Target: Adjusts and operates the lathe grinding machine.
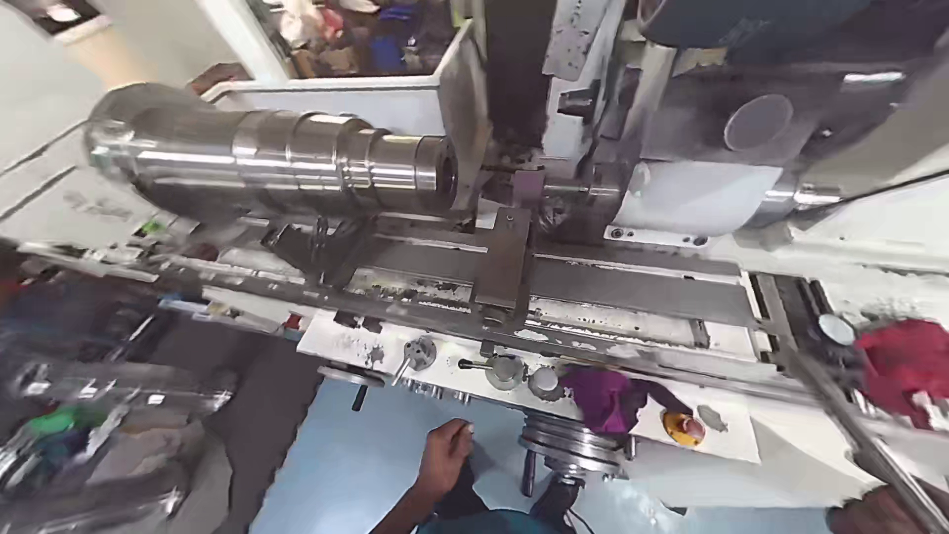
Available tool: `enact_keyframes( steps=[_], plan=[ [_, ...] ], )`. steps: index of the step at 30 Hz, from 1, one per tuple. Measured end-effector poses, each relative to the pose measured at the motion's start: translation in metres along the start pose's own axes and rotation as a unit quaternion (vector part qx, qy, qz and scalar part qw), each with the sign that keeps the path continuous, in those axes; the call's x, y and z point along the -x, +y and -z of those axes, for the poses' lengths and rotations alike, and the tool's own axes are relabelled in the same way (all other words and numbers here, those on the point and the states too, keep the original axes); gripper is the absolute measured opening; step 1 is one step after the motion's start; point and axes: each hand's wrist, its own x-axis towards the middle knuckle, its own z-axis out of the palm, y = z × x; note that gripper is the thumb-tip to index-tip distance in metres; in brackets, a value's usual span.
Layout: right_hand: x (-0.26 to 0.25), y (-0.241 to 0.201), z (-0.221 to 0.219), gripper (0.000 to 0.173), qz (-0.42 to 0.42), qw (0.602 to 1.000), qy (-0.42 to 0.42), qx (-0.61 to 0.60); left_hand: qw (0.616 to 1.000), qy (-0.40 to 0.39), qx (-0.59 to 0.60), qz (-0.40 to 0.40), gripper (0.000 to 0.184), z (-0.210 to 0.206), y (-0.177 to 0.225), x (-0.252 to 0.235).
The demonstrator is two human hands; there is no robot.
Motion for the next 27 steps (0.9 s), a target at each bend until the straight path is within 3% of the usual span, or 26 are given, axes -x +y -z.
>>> enact_keyframes(
  steps=[2, 5, 7, 11, 16, 19, 23, 27],
  plan=[
    [0.028, -0.002, -0.057, 0.012, 0.037, 0.985, 0.053, 0.162, 0.997, -0.049, 0.037, -0.04, 0.028, 0.019, 0.001, -0.031],
    [0.023, -0.021, -0.121, 0.02, 0.141, 0.938, 0.045, 0.314, 0.99, -0.096, 0.064, -0.081, 0.027, 0.049, 0.006, -0.07],
    [0.008, -0.037, -0.158, 0.026, 0.181, 0.909, 0.013, 0.375, 0.987, -0.086, 0.072, -0.113, 0.028, 0.067, 0.011, -0.093],
    [-0.008, -0.054, -0.223, 0.016, 0.211, 0.871, -0.032, 0.442, 0.983, -0.034, 0.127, -0.13, 0.026, 0.092, 0.021, -0.114],
    [-0.012, -0.047, -0.257, 0.017, 0.209, 0.874, 0.004, 0.438, 0.977, -0.056, 0.141, -0.152, 0.027, 0.096, -0.001, -0.107],
    [0.003, -0.047, -0.269, 0.016, 0.21, 0.866, 0.001, 0.454, 0.983, -0.072, 0.119, -0.122, 0.03, 0.094, -0.02, -0.097],
    [0.005, -0.033, -0.27, 0.015, 0.193, 0.87, 0.02, 0.453, 0.985, -0.105, 0.109, -0.085, 0.032, 0.086, -0.025, -0.086],
    [0.01, -0.024, -0.266, 0.017, 0.189, 0.873, 0.033, 0.449, 0.982, -0.128, 0.1, -0.1, 0.033, 0.082, -0.024, -0.095]
  ],
)
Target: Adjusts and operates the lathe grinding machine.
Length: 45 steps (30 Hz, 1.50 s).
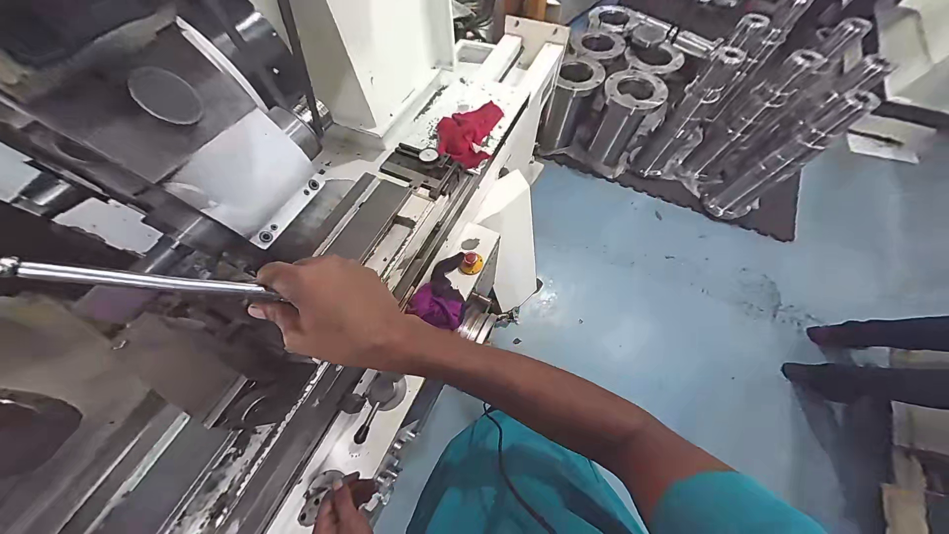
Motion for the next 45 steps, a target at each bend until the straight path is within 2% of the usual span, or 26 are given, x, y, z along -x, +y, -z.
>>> enact_keyframes(
  steps=[7, 10, 13, 20, 26, 33, 35, 38, 41, 43, 45],
  plan=[
    [0.004, 0.003, 0.002, 0.018, -0.002, 0.999, -0.029, -0.018, 1.0, 0.027, -0.006, -0.006, 0.033, -0.007, 0.014, -0.021],
    [0.009, 0.006, -0.002, 0.015, 0.0, 1.0, -0.012, -0.024, 1.0, 0.025, -0.001, -0.006, 0.03, -0.011, 0.014, -0.014],
    [-0.004, 0.008, -0.001, 0.018, 0.016, 0.997, -0.039, -0.069, 0.999, 0.048, -0.008, 0.021, 0.031, -0.009, 0.016, -0.002],
    [-0.037, 0.003, 0.008, 0.021, 0.072, 0.993, -0.087, 0.019, 0.995, 0.078, 0.027, 0.057, 0.033, -0.01, 0.0, 0.022],
    [-0.049, -0.02, 0.016, 0.02, 0.115, 0.99, -0.074, 0.045, 0.99, 0.123, 0.027, 0.071, 0.032, 0.006, -0.006, 0.032],
    [-0.074, -0.041, 0.026, 0.02, 0.07, 0.964, -0.208, 0.149, 0.987, 0.137, 0.007, 0.082, 0.03, 0.016, 0.001, 0.026],
    [-0.087, -0.044, 0.031, 0.021, 0.081, 0.951, -0.244, 0.171, 0.988, 0.136, -0.001, 0.071, 0.03, 0.022, 0.01, 0.019],
    [-0.11, -0.052, 0.039, 0.018, 0.149, 0.918, -0.301, 0.211, 0.992, 0.127, -0.026, -0.007, 0.029, 0.037, 0.039, -0.002],
    [-0.131, -0.062, 0.031, 0.018, 0.273, 0.88, -0.312, 0.232, 0.969, 0.128, -0.104, -0.186, 0.03, 0.057, 0.101, -0.04],
    [-0.146, -0.07, 0.016, 0.017, 0.307, 0.871, -0.312, 0.221, 0.913, 0.143, -0.198, -0.327, 0.038, 0.07, 0.164, -0.072],
    [-0.157, -0.079, 0.001, 0.02, 0.299, 0.874, -0.321, 0.209, 0.829, 0.154, -0.288, -0.453, 0.043, 0.076, 0.23, -0.107]
  ],
)
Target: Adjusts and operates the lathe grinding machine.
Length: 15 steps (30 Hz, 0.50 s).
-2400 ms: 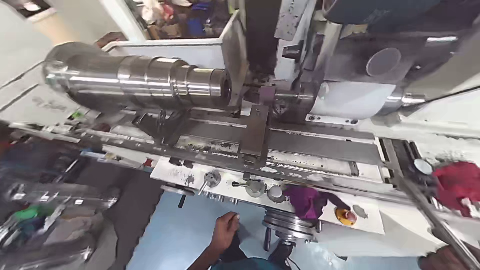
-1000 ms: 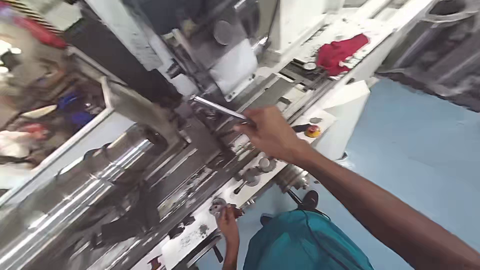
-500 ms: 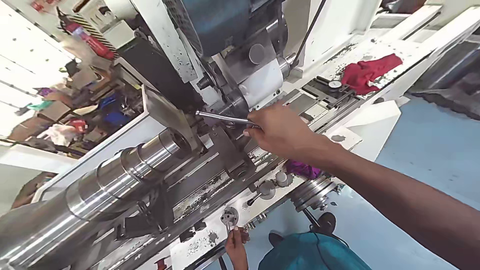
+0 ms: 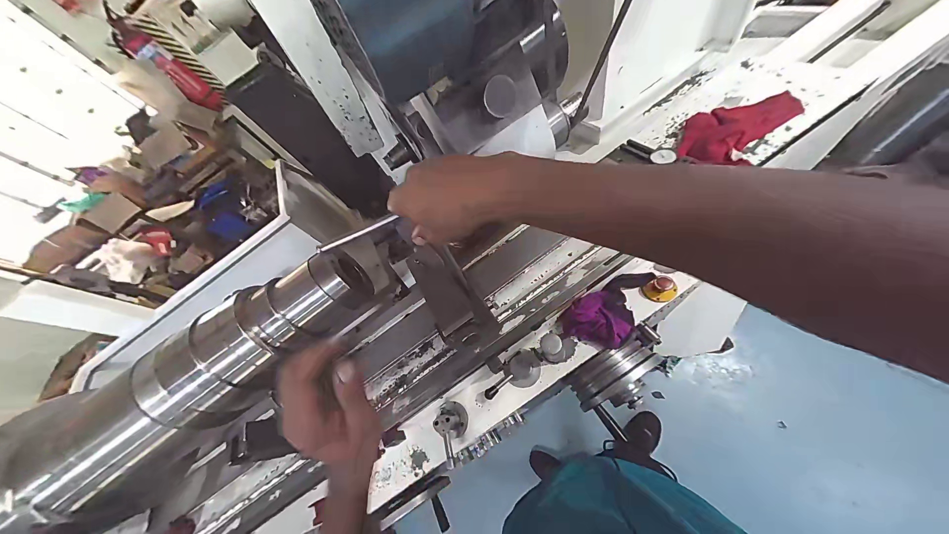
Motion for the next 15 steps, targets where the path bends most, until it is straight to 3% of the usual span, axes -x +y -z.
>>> enact_keyframes(
  steps=[2, 5, 7, 11, 13, 15],
  plan=[
    [-0.012, 0.0, 0.0, 0.02, -0.019, 1.0, -0.01, -0.006, 0.993, -0.042, -0.062, -0.088, 0.046, -0.001, 0.005, -0.069],
    [-0.012, 0.0, -0.002, 0.023, -0.015, 1.0, -0.01, 0.007, 0.963, -0.229, -0.11, -0.085, 0.055, -0.026, 0.006, -0.141],
    [-0.01, 0.006, -0.009, 0.024, 0.005, 1.0, 0.017, 0.018, 0.924, -0.336, -0.164, -0.079, 0.057, -0.052, 0.004, -0.162],
    [-0.006, 0.015, -0.015, 0.036, -0.051, 0.997, 0.042, 0.03, 0.886, -0.37, -0.279, -0.013, 0.063, -0.071, 0.022, -0.159],
    [-0.009, 0.012, -0.011, 0.047, -0.104, 0.991, 0.047, 0.069, 0.889, -0.336, -0.31, 0.031, 0.065, -0.071, 0.031, -0.154],
    [-0.012, 0.01, -0.017, 0.048, -0.094, 0.988, 0.077, 0.098, 0.895, -0.31, -0.314, 0.067, 0.065, -0.071, 0.037, -0.148]
  ],
)
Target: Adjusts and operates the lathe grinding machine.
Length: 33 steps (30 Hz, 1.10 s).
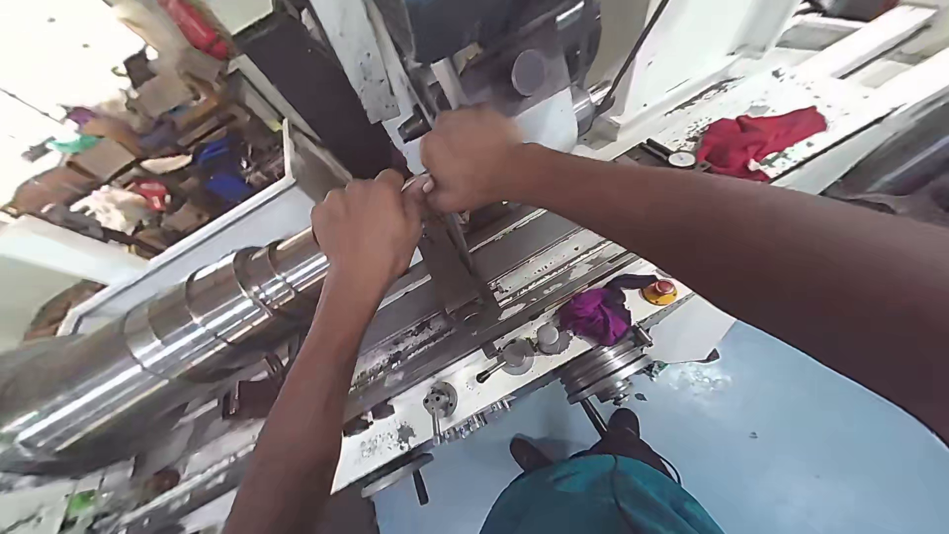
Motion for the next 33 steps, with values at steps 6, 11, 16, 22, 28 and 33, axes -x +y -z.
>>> enact_keyframes(
  steps=[6, 11, 16, 22, 28, 33],
  plan=[
    [-0.003, 0.013, -0.007, 0.046, 0.118, 0.992, 0.034, 0.02, 0.994, -0.065, 0.013, 0.089, 0.063, 0.016, 0.02, 0.001],
    [-0.033, 0.036, -0.024, 0.051, 0.31, 0.944, 0.113, -0.01, 0.962, -0.079, -0.048, 0.257, 0.063, 0.026, 0.075, 0.01],
    [-0.041, 0.037, -0.034, 0.039, 0.337, 0.93, 0.12, -0.084, 0.933, -0.107, 0.005, 0.345, 0.055, 0.038, 0.108, 0.01],
    [-0.039, 0.023, -0.063, 0.059, 0.228, 0.879, 0.171, -0.381, 0.826, 0.005, 0.456, 0.332, 0.074, 0.022, 0.194, 0.015],
    [0.003, -0.015, -0.066, 0.035, 0.047, 0.541, 0.05, -0.838, 0.766, 0.129, 0.573, 0.261, 0.035, 0.054, 0.198, 0.097],
    [-0.029, 0.008, -0.059, 0.082, 0.038, 0.506, -0.165, -0.846, 0.69, 0.173, 0.536, 0.455, 0.027, -0.018, 0.213, 0.216]
  ],
)
